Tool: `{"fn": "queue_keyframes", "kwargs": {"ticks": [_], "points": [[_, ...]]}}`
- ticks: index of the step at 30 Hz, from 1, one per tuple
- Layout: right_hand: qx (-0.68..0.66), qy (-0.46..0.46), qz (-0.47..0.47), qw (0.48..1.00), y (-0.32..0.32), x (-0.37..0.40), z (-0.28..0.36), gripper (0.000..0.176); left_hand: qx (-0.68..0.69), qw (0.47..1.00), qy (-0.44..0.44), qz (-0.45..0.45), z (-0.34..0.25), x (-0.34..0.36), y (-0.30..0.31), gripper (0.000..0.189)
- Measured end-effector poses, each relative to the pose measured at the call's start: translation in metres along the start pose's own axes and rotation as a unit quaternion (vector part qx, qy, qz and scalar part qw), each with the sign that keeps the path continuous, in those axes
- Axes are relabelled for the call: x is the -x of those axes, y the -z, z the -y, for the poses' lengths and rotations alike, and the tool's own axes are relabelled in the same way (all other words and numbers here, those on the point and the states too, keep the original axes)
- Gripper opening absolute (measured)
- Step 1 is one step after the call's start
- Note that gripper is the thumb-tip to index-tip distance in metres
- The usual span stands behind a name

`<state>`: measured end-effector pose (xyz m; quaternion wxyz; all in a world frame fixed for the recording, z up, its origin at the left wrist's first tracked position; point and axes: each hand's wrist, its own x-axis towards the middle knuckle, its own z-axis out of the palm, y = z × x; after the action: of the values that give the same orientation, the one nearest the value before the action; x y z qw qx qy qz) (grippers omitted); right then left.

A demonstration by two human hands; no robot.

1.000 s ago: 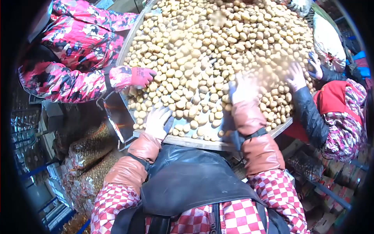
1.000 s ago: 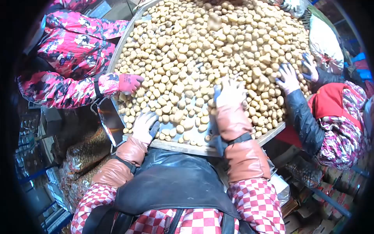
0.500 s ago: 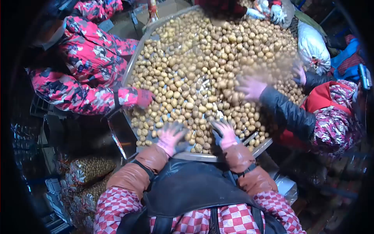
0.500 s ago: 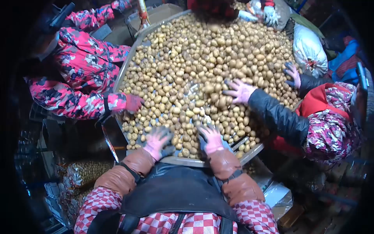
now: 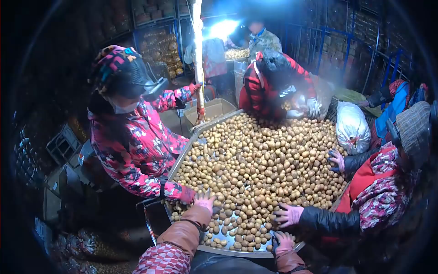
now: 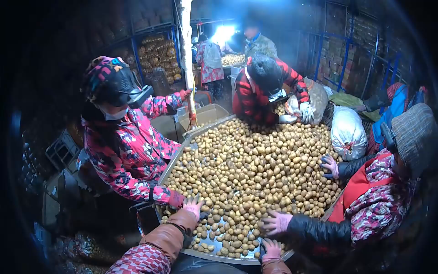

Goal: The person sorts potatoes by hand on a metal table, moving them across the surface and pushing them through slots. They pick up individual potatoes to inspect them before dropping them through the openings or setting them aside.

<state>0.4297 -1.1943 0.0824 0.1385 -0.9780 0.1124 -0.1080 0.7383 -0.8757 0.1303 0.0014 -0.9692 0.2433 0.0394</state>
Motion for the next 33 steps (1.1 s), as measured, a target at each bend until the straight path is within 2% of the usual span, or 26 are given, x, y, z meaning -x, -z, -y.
{"fn": "queue_keyframes", "kwargs": {"ticks": [1, 3, 5, 6, 12, 14, 15, 17, 20, 22, 25, 27, 29, 32, 33], "points": [[-0.036, -0.016, 0.002, 0.999, -0.002, 0.002, 0.001, 0.035, -0.034, 0.999, 0.009, 0.004, 0.001, 0.008, -0.005, 0.074], [-0.074, -0.036, -0.001, 0.997, -0.001, 0.003, 0.004, 0.035, -0.005, 0.999, 0.013, -0.033, -0.003, 0.03, -0.011, 0.078], [-0.083, -0.057, 0.0, 0.995, 0.002, 0.003, 0.008, 0.035, 0.019, 1.0, 0.01, -0.006, -0.012, 0.063, 0.007, 0.078], [-0.082, -0.008, -0.034, 0.996, -0.002, 0.002, 0.004, 0.036, 0.041, 0.999, 0.019, 0.017, -0.011, 0.071, 0.004, 0.078], [-0.102, -0.005, -0.054, 0.993, -0.011, 0.005, 0.001, 0.035, 0.147, 0.983, 0.072, 0.085, -0.011, 0.109, -0.022, 0.079], [-0.104, -0.013, -0.063, 0.992, -0.011, 0.004, 0.003, 0.034, 0.136, 0.986, 0.067, 0.069, -0.013, 0.118, -0.025, 0.078], [-0.1, -0.025, -0.042, 0.994, -0.013, 0.003, 0.002, 0.038, 0.126, 0.988, 0.066, 0.057, -0.014, 0.124, -0.026, 0.077], [-0.125, -0.05, -0.008, 0.991, -0.002, 0.01, 0.009, 0.043, 0.145, 0.987, 0.058, 0.044, -0.014, 0.128, -0.028, 0.076], [-0.111, -0.032, -0.024, 0.993, -0.016, 0.009, 0.003, 0.042, 0.12, 0.989, 0.069, 0.06, -0.018, 0.127, -0.024, 0.075], [-0.112, -0.021, -0.063, 0.991, -0.011, 0.009, 0.008, 0.031, 0.098, 0.988, 0.077, 0.09, -0.017, 0.125, -0.021, 0.076], [-0.111, -0.015, -0.071, 0.991, -0.014, 0.012, 0.009, 0.031, 0.118, 0.985, 0.088, 0.086, -0.016, 0.127, -0.02, 0.069], [-0.117, -0.006, -0.065, 0.991, -0.022, 0.011, 0.001, 0.027, 0.118, 0.983, 0.069, 0.126, -0.012, 0.122, -0.02, 0.061], [-0.128, 0.038, -0.057, 0.989, -0.056, 0.008, -0.031, 0.037, 0.159, 0.982, 0.022, 0.096, -0.009, 0.13, -0.007, 0.059], [-0.142, 0.066, -0.112, 0.981, -0.052, 0.007, -0.026, 0.028, 0.147, 0.988, 0.022, 0.038, -0.012, 0.136, 0.005, 0.049], [-0.136, 0.065, -0.127, 0.98, -0.055, 0.007, -0.033, 0.028, 0.151, 0.988, 0.017, 0.0, -0.007, 0.126, -0.03, 0.046]]}}
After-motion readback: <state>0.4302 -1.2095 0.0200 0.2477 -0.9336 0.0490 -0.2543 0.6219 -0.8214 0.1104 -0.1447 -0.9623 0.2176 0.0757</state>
